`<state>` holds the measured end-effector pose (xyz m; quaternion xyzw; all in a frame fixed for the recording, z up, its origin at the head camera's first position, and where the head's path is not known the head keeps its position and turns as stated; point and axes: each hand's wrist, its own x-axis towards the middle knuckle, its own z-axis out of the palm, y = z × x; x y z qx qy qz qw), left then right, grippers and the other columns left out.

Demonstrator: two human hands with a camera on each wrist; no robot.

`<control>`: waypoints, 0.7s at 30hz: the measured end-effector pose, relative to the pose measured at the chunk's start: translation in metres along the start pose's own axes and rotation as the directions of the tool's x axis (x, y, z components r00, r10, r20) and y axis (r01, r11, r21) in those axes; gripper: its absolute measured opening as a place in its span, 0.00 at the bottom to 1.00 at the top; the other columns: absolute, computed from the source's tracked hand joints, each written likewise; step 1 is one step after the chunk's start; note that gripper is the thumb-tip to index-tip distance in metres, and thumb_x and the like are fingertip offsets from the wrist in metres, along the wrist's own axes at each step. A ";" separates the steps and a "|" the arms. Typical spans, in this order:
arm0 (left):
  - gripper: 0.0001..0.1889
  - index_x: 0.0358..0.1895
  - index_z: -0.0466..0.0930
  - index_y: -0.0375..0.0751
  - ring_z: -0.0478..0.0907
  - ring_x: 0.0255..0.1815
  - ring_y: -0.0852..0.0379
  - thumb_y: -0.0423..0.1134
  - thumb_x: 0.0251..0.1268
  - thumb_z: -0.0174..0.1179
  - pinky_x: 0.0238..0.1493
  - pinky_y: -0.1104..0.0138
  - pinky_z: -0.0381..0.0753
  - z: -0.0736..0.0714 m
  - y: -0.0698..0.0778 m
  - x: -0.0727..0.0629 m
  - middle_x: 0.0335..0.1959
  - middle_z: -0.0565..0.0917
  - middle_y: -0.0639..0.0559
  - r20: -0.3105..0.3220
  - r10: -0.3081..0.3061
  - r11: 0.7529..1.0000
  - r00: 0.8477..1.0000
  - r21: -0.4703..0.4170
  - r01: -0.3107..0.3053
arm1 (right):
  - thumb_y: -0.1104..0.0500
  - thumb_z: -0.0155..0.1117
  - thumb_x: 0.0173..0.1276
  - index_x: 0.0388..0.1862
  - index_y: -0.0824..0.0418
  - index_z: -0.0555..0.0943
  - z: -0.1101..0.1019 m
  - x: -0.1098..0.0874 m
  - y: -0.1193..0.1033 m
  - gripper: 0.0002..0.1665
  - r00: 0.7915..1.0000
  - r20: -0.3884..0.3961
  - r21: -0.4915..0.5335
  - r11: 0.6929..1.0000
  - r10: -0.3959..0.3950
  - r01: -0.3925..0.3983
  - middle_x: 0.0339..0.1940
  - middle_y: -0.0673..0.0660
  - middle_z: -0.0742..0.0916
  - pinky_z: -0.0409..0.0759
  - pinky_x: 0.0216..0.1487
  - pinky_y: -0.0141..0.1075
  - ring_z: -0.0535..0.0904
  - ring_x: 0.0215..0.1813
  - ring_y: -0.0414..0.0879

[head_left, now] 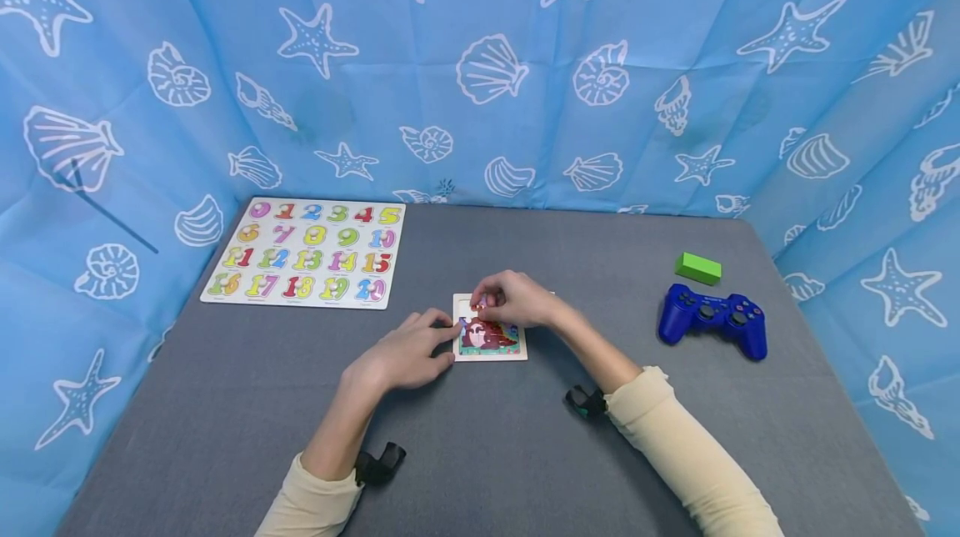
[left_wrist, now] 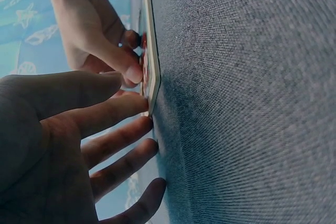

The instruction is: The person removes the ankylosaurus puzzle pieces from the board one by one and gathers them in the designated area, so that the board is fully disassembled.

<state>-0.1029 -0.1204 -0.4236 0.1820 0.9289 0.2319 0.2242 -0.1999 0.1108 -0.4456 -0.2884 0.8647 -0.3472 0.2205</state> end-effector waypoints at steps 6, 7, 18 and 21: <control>0.27 0.81 0.73 0.45 0.70 0.73 0.45 0.43 0.84 0.58 0.75 0.43 0.75 0.001 -0.001 0.001 0.77 0.73 0.47 0.005 0.004 1.000 1.000 0.004 -0.004 | 0.62 0.73 0.74 0.51 0.58 0.89 0.000 -0.001 -0.001 0.09 1.000 -0.029 -0.049 0.999 -0.009 0.007 0.35 0.52 0.82 0.72 0.40 0.33 0.74 0.36 0.42; 0.27 0.81 0.73 0.45 0.70 0.73 0.45 0.43 0.84 0.58 0.75 0.43 0.75 0.001 -0.001 0.001 0.77 0.73 0.47 0.005 0.004 1.000 1.000 0.004 -0.004 | 0.61 0.73 0.74 0.51 0.57 0.89 0.000 -0.002 -0.001 0.09 0.999 -0.036 -0.056 0.998 -0.015 0.013 0.36 0.54 0.82 0.72 0.42 0.34 0.75 0.37 0.43; 0.27 0.81 0.73 0.45 0.70 0.73 0.45 0.43 0.84 0.58 0.76 0.43 0.74 0.001 -0.002 0.001 0.77 0.73 0.46 0.002 0.008 1.000 1.000 0.004 -0.008 | 0.62 0.73 0.75 0.51 0.57 0.88 0.002 -0.005 -0.005 0.09 0.997 -0.059 -0.085 0.996 -0.044 0.039 0.46 0.57 0.91 0.77 0.42 0.33 0.79 0.39 0.43; 0.27 0.81 0.73 0.45 0.70 0.72 0.45 0.43 0.84 0.59 0.75 0.43 0.75 0.001 -0.002 0.001 0.76 0.73 0.46 0.003 0.008 1.000 1.000 0.007 -0.008 | 0.62 0.72 0.76 0.53 0.57 0.88 0.002 -0.006 -0.005 0.09 0.997 -0.054 -0.098 0.994 -0.047 0.042 0.45 0.57 0.91 0.77 0.43 0.33 0.80 0.40 0.42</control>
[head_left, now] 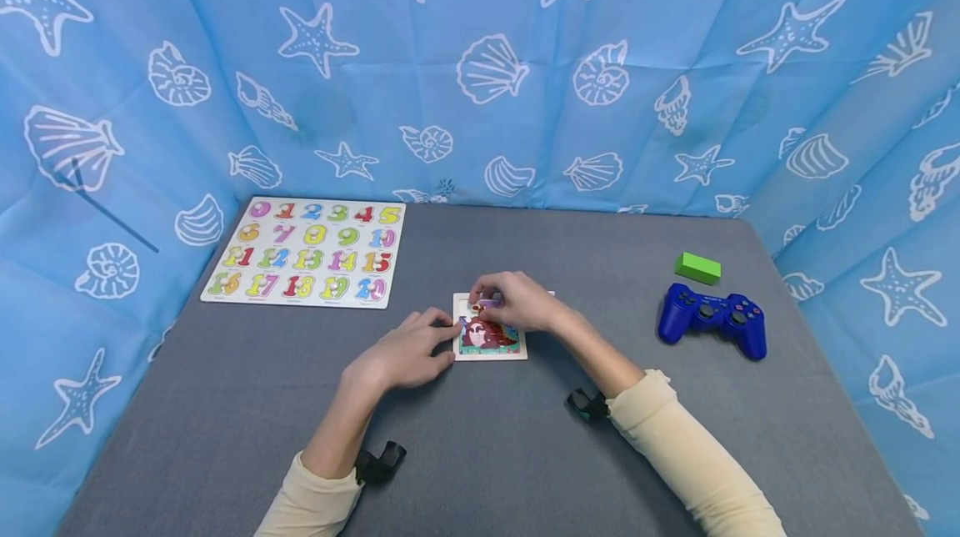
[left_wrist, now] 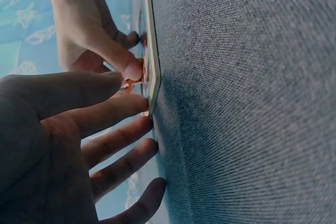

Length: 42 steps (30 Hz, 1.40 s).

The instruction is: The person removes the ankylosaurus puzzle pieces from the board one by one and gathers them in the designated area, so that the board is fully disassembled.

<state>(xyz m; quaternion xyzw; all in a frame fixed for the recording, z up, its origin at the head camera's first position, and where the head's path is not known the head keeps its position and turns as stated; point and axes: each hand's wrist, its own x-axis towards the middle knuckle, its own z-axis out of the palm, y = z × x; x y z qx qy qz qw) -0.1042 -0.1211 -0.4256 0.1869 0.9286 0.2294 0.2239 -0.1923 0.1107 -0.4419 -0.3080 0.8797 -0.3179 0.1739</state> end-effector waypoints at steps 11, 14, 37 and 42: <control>0.27 0.81 0.73 0.45 0.70 0.73 0.44 0.43 0.84 0.59 0.76 0.42 0.74 0.000 0.000 0.000 0.76 0.73 0.46 -0.007 0.002 1.000 1.000 0.003 -0.002 | 0.60 0.76 0.73 0.50 0.59 0.89 -0.008 -0.006 0.005 0.10 0.999 -0.045 0.062 0.998 -0.018 0.021 0.41 0.53 0.93 0.78 0.42 0.31 0.81 0.37 0.40; 0.27 0.81 0.73 0.45 0.70 0.73 0.44 0.43 0.84 0.59 0.76 0.42 0.74 0.000 0.000 0.001 0.76 0.73 0.46 -0.007 0.001 1.000 1.000 0.003 -0.001 | 0.60 0.77 0.72 0.50 0.60 0.89 -0.013 -0.010 0.006 0.10 0.998 -0.052 0.092 0.995 -0.020 0.025 0.41 0.54 0.93 0.79 0.44 0.32 0.84 0.39 0.40; 0.28 0.81 0.73 0.44 0.70 0.72 0.45 0.43 0.83 0.59 0.75 0.43 0.75 0.002 0.001 -0.001 0.77 0.73 0.46 -0.024 0.004 1.000 1.000 0.003 -0.004 | 0.62 0.68 0.80 0.58 0.62 0.86 -0.050 -0.058 0.047 0.12 0.991 -0.109 0.240 0.969 0.082 -0.054 0.41 0.62 0.93 0.82 0.31 0.36 0.84 0.35 0.61; 0.28 0.81 0.73 0.45 0.70 0.72 0.45 0.42 0.83 0.60 0.75 0.42 0.75 0.002 0.001 -0.001 0.76 0.74 0.46 -0.026 0.001 1.000 1.000 0.000 -0.001 | 0.61 0.67 0.80 0.60 0.64 0.86 -0.058 -0.067 0.059 0.14 0.986 -0.120 0.225 0.970 0.117 -0.088 0.43 0.64 0.92 0.82 0.32 0.38 0.82 0.34 0.55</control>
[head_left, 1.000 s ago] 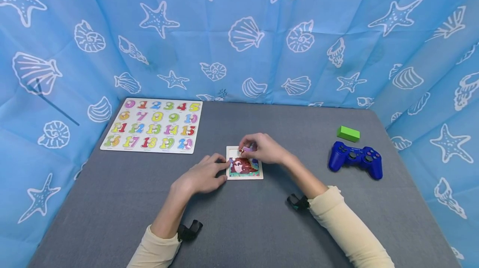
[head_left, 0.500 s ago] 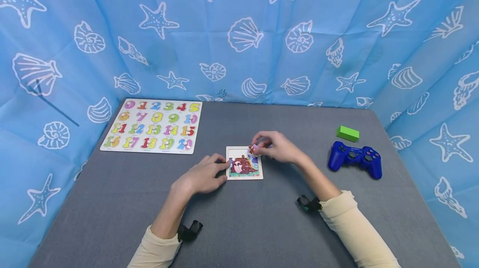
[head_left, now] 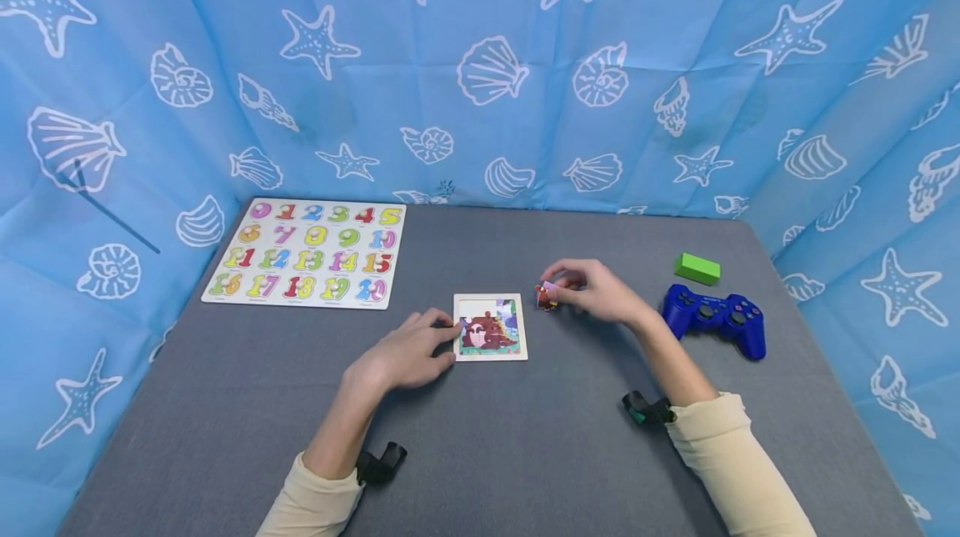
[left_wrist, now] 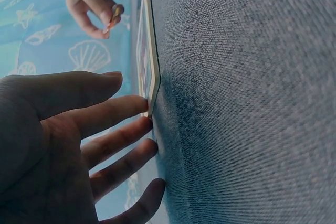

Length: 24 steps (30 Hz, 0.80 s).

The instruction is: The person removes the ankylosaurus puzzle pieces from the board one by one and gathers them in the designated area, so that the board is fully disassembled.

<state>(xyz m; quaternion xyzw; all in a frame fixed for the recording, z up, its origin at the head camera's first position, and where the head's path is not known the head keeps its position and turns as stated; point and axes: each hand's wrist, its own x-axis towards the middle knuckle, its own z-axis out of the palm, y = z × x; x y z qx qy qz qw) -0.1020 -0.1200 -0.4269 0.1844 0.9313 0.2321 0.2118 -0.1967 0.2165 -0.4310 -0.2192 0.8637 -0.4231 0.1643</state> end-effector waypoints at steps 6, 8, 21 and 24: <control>0.28 0.80 0.73 0.44 0.70 0.72 0.45 0.42 0.83 0.60 0.75 0.41 0.74 0.000 0.000 -0.001 0.76 0.74 0.46 -0.001 0.001 1.000 1.000 0.000 -0.001 | 0.64 0.67 0.80 0.61 0.66 0.85 -0.010 -0.004 0.016 0.14 0.999 -0.004 -0.011 0.999 0.033 -0.033 0.43 0.66 0.91 0.83 0.32 0.37 0.81 0.34 0.47; 0.28 0.80 0.73 0.44 0.70 0.72 0.45 0.42 0.83 0.60 0.75 0.41 0.74 0.000 0.000 -0.001 0.76 0.74 0.46 -0.002 0.001 1.000 1.000 -0.001 -0.001 | 0.65 0.66 0.80 0.61 0.67 0.85 -0.013 -0.005 0.020 0.14 0.999 0.002 -0.013 0.999 0.048 -0.048 0.42 0.66 0.91 0.83 0.32 0.36 0.81 0.33 0.46; 0.27 0.80 0.74 0.44 0.71 0.72 0.44 0.42 0.82 0.60 0.76 0.40 0.74 0.000 0.001 -0.002 0.76 0.74 0.45 -0.012 -0.001 1.000 1.000 -0.002 0.001 | 0.64 0.66 0.80 0.60 0.68 0.84 -0.018 -0.006 0.029 0.14 0.995 0.050 -0.018 0.997 0.082 -0.081 0.44 0.66 0.90 0.82 0.34 0.34 0.79 0.35 0.42; 0.27 0.80 0.74 0.45 0.70 0.72 0.44 0.43 0.83 0.60 0.76 0.40 0.74 0.001 0.002 -0.002 0.76 0.74 0.45 -0.010 -0.005 1.000 1.000 0.000 0.005 | 0.64 0.66 0.80 0.60 0.68 0.85 -0.018 -0.007 0.030 0.14 0.995 0.058 -0.024 0.997 0.078 -0.077 0.43 0.66 0.90 0.82 0.34 0.35 0.78 0.35 0.42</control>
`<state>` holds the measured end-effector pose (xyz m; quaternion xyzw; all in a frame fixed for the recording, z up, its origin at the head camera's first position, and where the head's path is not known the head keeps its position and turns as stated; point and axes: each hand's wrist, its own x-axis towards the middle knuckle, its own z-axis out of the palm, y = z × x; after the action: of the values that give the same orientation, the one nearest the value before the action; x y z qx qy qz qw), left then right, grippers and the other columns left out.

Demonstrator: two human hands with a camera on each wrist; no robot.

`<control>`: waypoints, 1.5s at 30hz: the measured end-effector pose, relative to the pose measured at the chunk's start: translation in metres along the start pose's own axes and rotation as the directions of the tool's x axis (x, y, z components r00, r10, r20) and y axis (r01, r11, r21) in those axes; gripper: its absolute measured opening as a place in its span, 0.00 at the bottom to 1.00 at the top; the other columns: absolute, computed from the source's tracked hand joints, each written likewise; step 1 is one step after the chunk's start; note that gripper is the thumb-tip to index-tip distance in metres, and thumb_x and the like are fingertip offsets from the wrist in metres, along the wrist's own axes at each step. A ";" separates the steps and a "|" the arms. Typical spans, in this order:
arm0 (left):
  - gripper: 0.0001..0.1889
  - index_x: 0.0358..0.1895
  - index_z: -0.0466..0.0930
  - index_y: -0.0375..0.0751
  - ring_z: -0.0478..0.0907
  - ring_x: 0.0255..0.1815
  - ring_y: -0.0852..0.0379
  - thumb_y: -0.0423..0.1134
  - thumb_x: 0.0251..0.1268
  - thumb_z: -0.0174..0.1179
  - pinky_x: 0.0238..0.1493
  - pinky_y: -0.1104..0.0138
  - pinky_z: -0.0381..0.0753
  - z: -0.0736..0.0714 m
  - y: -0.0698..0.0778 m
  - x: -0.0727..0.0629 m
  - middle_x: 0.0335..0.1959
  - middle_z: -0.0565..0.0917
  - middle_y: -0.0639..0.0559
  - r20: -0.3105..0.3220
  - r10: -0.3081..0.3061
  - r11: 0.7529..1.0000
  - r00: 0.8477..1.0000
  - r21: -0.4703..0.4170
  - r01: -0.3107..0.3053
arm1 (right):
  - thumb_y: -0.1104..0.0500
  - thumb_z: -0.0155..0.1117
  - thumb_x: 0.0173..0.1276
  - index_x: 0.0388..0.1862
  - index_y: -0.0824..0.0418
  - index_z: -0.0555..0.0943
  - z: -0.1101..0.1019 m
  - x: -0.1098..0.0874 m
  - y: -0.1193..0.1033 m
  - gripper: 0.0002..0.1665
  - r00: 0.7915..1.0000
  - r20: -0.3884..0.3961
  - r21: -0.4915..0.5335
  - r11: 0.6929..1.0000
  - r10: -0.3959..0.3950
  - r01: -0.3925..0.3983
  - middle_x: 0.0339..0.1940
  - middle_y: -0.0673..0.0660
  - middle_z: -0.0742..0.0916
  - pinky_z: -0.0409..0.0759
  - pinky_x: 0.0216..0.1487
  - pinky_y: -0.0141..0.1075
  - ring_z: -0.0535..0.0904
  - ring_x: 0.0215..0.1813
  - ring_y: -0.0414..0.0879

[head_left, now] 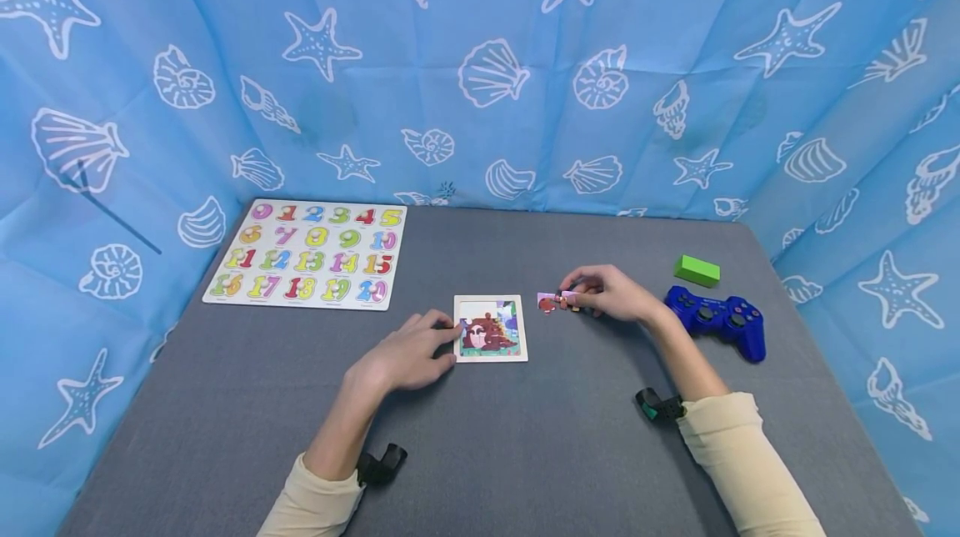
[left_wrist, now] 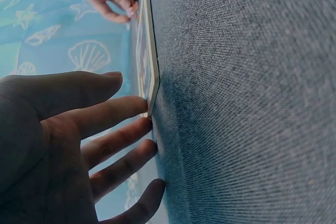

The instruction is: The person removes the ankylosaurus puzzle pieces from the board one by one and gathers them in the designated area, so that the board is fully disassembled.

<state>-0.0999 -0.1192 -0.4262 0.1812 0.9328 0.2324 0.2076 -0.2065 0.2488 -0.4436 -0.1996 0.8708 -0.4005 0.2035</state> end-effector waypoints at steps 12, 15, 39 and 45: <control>0.27 0.80 0.74 0.45 0.71 0.72 0.44 0.42 0.83 0.60 0.75 0.40 0.74 0.000 0.001 -0.001 0.76 0.74 0.45 -0.003 0.001 1.000 1.000 0.003 0.000 | 0.65 0.66 0.79 0.56 0.67 0.87 0.004 0.001 0.000 0.12 1.000 -0.020 -0.077 0.997 -0.004 0.002 0.39 0.63 0.87 0.80 0.31 0.31 0.76 0.32 0.39; 0.27 0.80 0.74 0.45 0.71 0.72 0.44 0.43 0.83 0.60 0.75 0.40 0.74 0.000 0.001 -0.001 0.76 0.74 0.45 0.000 -0.002 1.000 1.000 0.005 0.002 | 0.66 0.67 0.78 0.55 0.67 0.88 0.006 0.002 0.001 0.11 0.999 -0.032 -0.099 0.995 -0.007 0.004 0.38 0.62 0.87 0.79 0.30 0.31 0.76 0.31 0.38; 0.27 0.80 0.74 0.44 0.71 0.72 0.44 0.41 0.82 0.60 0.74 0.39 0.74 -0.003 0.003 -0.003 0.76 0.74 0.45 -0.002 0.005 1.000 1.000 0.007 -0.005 | 0.64 0.71 0.75 0.50 0.65 0.88 0.014 0.002 -0.004 0.08 0.992 -0.122 -0.119 0.993 -0.020 0.005 0.39 0.59 0.88 0.74 0.33 0.29 0.77 0.33 0.41; 0.27 0.80 0.74 0.44 0.71 0.72 0.44 0.41 0.83 0.60 0.74 0.40 0.74 -0.002 0.002 -0.003 0.76 0.74 0.45 -0.001 0.008 1.000 1.000 0.010 -0.008 | 0.63 0.72 0.76 0.50 0.66 0.88 0.017 0.001 -0.013 0.09 0.994 -0.108 -0.068 0.997 -0.027 0.020 0.39 0.59 0.88 0.78 0.30 0.29 0.78 0.30 0.37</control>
<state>-0.0980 -0.1195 -0.4224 0.1859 0.9332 0.2287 0.2054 -0.1966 0.2298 -0.4437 -0.1942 0.8912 -0.3838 0.1441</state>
